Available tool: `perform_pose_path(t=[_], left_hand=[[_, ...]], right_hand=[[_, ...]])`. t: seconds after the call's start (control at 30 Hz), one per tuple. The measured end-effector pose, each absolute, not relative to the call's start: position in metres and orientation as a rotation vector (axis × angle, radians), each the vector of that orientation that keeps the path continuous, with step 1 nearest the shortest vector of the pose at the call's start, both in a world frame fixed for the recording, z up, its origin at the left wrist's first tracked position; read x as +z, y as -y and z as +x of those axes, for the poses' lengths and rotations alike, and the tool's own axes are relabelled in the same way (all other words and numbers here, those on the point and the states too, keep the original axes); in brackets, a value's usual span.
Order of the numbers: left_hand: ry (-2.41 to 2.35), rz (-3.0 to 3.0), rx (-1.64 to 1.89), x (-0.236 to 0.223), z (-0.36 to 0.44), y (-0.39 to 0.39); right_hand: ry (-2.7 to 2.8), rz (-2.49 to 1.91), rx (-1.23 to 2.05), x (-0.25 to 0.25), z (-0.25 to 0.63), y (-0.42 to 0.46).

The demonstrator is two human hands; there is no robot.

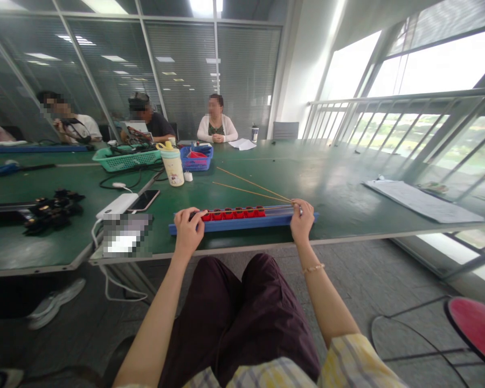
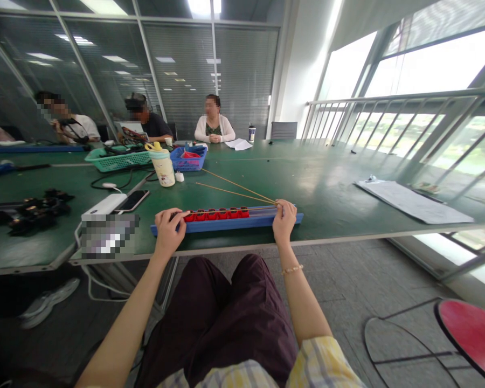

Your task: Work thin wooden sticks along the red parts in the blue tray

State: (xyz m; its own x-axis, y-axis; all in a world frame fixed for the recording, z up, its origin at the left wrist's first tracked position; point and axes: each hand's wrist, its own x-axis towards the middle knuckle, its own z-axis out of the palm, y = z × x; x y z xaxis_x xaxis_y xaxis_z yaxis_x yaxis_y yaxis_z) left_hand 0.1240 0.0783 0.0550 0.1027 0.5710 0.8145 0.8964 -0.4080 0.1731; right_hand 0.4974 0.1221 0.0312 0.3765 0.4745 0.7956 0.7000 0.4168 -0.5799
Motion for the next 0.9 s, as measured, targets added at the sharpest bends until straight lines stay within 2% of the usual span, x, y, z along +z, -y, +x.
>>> perform_pose_path(t=[0.9], left_hand=[[1.472, -1.977, -1.217, 0.0564, 0.1259, -0.0772]], right_hand=[[1.471, -1.126, -0.204, 0.0312, 0.4963, -0.1271]])
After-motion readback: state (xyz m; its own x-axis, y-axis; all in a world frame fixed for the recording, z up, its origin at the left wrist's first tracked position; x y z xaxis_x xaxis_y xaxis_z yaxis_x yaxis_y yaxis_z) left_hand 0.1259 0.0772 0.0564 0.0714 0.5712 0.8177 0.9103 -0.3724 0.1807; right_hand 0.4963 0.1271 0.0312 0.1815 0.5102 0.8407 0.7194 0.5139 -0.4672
